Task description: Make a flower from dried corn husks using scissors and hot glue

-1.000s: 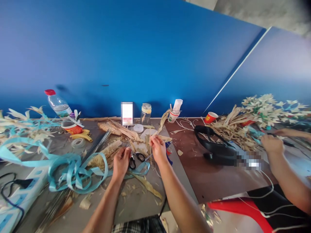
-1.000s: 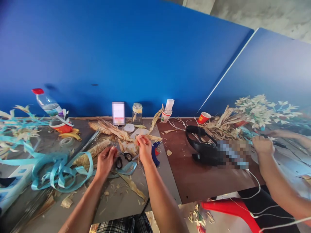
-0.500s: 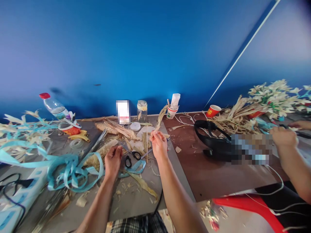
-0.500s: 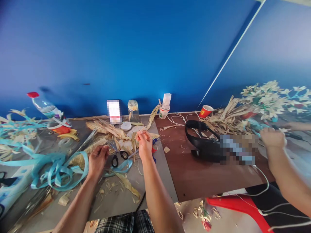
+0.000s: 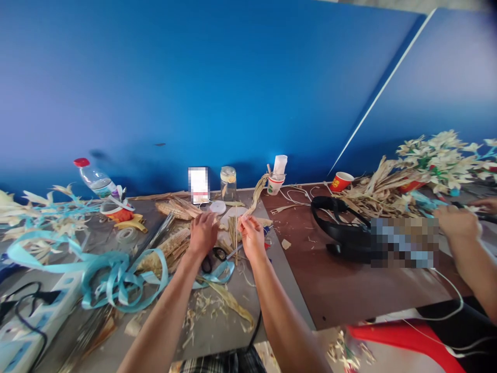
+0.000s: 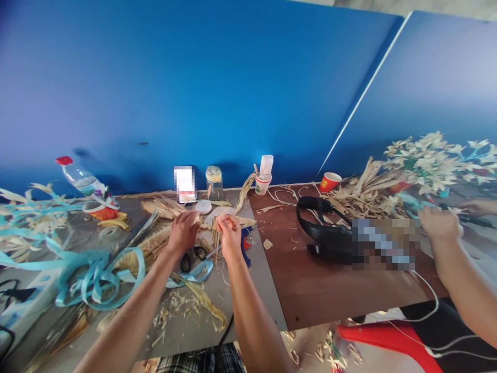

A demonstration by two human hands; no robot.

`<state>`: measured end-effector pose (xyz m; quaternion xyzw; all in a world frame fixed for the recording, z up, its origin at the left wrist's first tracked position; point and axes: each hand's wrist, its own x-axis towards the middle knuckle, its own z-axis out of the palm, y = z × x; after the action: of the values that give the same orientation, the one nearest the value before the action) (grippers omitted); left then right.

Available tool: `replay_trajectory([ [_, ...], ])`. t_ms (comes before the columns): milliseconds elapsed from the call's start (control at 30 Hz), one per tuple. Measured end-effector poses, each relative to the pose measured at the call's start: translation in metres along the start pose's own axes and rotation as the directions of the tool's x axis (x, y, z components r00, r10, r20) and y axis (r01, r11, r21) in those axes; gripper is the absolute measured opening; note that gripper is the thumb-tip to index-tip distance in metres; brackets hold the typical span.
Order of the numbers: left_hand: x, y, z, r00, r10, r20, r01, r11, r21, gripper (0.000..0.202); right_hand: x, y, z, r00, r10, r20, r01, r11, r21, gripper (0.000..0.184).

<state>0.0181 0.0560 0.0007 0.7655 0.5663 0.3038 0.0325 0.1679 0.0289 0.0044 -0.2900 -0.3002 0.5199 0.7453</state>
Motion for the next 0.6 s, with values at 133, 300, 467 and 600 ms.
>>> replay_trajectory([
  [133,0.0,0.0,0.003,0.994,0.032,0.107,-0.055,0.973,0.225,0.024,0.001,0.004,-0.002,1.0,-0.007,0.002,0.007,1.0,-0.027,0.023],
  [300,-0.016,-0.021,-0.006,0.999,0.026,0.045,-0.036,0.967,0.254,0.024,0.002,0.009,-0.005,1.0,0.005,-0.003,-0.005,0.999,-0.035,0.022],
  [467,-0.02,-0.041,-0.003,0.993,0.121,0.001,-0.121,0.99,0.071,0.022,0.002,0.01,-0.006,0.999,0.025,-0.025,-0.026,0.998,-0.049,0.024],
  [600,-0.024,-0.043,-0.004,0.989,0.092,-0.116,-0.096,0.995,-0.035,0.023,0.001,0.009,-0.006,1.0,0.024,-0.019,-0.025,0.997,-0.074,0.024],
])
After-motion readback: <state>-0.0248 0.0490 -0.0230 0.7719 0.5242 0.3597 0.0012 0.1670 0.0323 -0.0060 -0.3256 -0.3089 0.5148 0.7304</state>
